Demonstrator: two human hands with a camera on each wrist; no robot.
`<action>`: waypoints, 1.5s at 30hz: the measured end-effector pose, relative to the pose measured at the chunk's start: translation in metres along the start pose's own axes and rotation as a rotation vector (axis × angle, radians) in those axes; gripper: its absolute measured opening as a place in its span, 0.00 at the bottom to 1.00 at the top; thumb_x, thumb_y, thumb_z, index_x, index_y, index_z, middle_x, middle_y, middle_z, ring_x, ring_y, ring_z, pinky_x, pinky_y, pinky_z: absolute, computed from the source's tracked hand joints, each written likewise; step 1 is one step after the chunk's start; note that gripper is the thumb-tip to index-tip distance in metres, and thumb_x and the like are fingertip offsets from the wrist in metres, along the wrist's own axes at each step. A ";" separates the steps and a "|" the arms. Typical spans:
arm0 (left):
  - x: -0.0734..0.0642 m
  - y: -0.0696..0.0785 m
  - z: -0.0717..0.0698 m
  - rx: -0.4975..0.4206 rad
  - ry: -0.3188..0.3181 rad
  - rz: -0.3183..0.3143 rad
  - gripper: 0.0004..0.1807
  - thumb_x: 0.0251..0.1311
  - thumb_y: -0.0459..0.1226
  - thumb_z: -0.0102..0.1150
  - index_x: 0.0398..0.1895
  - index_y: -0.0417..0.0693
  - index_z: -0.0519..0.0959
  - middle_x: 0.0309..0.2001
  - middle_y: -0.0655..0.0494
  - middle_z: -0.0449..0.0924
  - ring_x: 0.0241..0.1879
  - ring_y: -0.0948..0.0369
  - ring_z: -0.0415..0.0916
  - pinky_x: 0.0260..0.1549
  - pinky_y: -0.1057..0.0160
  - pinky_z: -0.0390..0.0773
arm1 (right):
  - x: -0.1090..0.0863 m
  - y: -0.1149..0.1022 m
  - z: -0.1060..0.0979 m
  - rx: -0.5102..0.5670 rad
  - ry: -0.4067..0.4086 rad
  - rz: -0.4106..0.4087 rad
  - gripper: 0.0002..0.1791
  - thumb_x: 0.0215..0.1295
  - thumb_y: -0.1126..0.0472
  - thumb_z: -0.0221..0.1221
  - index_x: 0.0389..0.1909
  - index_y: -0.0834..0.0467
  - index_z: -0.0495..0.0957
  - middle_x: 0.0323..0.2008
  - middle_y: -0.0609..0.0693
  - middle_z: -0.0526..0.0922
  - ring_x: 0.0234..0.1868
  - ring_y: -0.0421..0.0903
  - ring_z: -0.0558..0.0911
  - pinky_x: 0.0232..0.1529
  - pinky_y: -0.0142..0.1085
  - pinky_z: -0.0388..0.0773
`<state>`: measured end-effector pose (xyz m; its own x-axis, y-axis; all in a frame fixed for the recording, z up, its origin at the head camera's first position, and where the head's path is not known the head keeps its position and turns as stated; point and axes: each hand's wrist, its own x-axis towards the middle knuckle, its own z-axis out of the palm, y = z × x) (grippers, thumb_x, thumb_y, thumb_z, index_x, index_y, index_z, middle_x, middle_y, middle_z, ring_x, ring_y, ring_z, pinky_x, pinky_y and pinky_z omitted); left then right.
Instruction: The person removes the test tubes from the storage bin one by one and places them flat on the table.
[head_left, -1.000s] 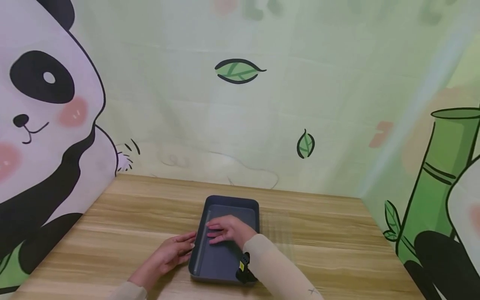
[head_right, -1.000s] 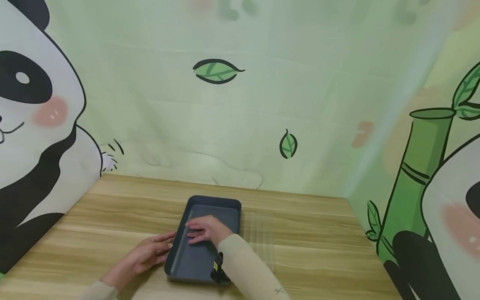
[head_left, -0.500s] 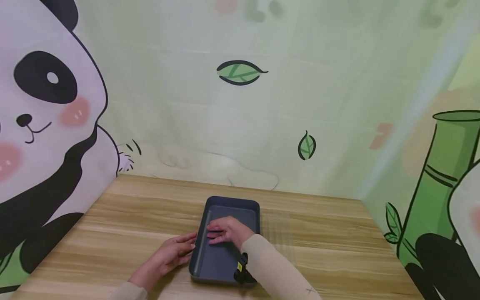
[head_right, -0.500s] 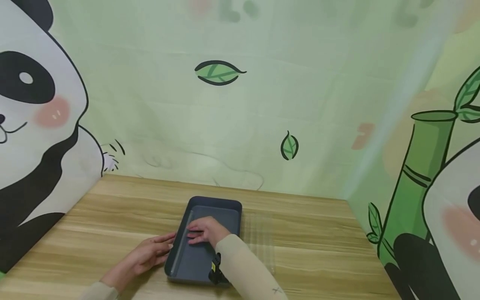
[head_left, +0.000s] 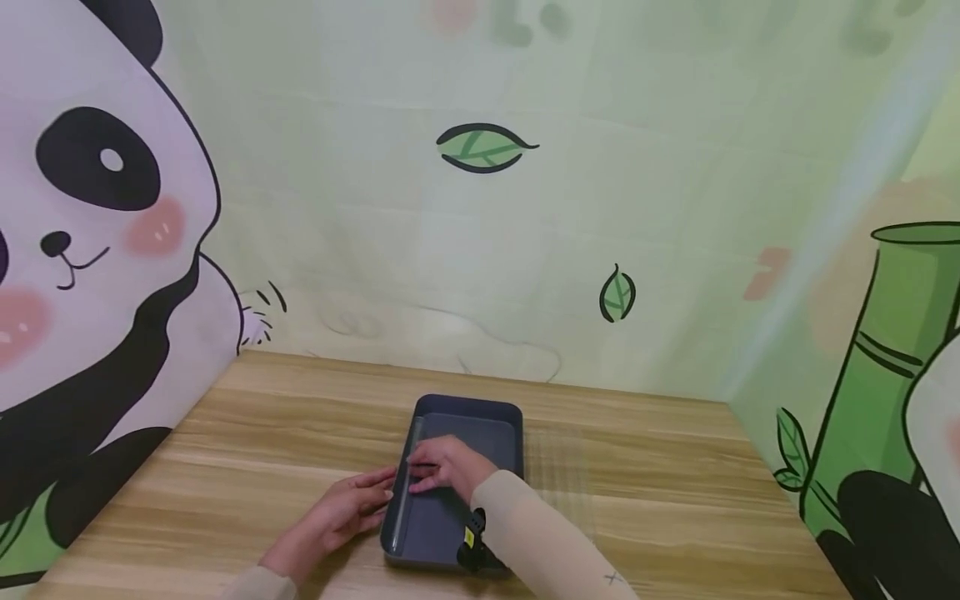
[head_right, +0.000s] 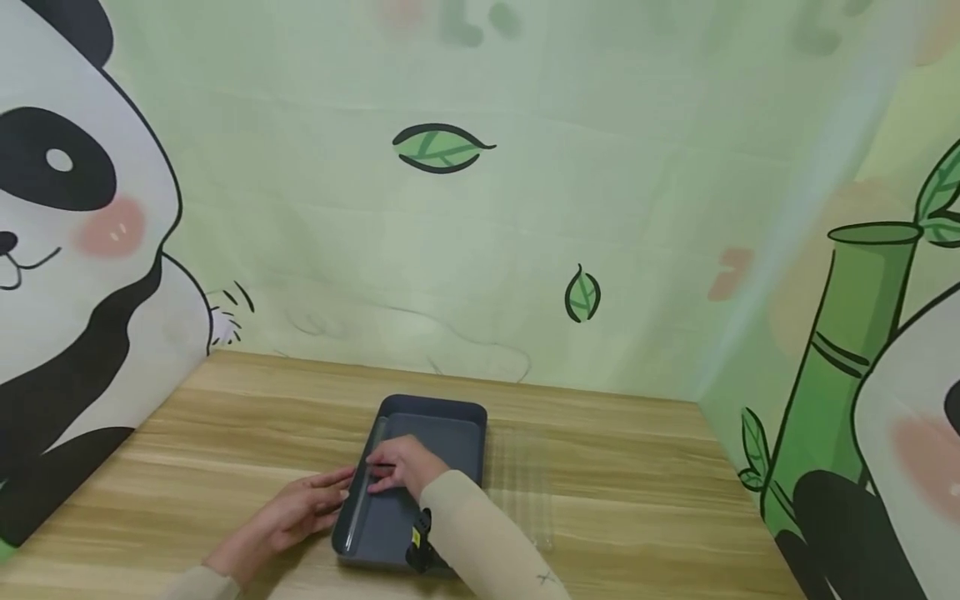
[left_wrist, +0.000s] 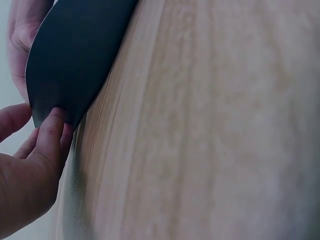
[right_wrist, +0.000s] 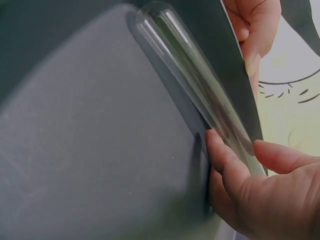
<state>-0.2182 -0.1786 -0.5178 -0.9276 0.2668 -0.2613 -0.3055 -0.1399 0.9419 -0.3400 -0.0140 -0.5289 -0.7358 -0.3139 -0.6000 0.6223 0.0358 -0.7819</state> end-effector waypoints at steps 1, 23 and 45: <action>0.000 -0.001 0.000 -0.001 -0.001 -0.001 0.35 0.69 0.30 0.55 0.76 0.30 0.57 0.77 0.33 0.57 0.51 0.69 0.80 0.54 0.61 0.84 | -0.011 -0.003 0.003 -0.006 0.000 0.004 0.32 0.64 0.79 0.59 0.70 0.68 0.67 0.48 0.65 0.80 0.55 0.58 0.83 0.57 0.59 0.83; 0.002 0.000 0.001 -0.021 -0.010 -0.010 0.35 0.70 0.30 0.56 0.77 0.29 0.56 0.77 0.35 0.59 0.49 0.71 0.81 0.51 0.64 0.84 | -0.060 -0.029 0.003 -0.038 0.027 -0.022 0.30 0.71 0.75 0.55 0.74 0.67 0.64 0.45 0.59 0.78 0.45 0.49 0.78 0.67 0.55 0.77; 0.003 -0.005 -0.005 -0.043 -0.044 0.007 0.35 0.67 0.33 0.62 0.75 0.34 0.63 0.75 0.38 0.65 0.48 0.70 0.82 0.51 0.64 0.85 | -0.079 -0.047 -0.027 -0.203 0.011 -0.107 0.26 0.72 0.72 0.57 0.70 0.66 0.70 0.55 0.61 0.83 0.53 0.53 0.84 0.62 0.54 0.81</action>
<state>-0.2205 -0.1815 -0.5238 -0.9198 0.3070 -0.2444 -0.3090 -0.1828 0.9333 -0.3181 0.0345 -0.4487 -0.7980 -0.3161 -0.5130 0.4752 0.1935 -0.8584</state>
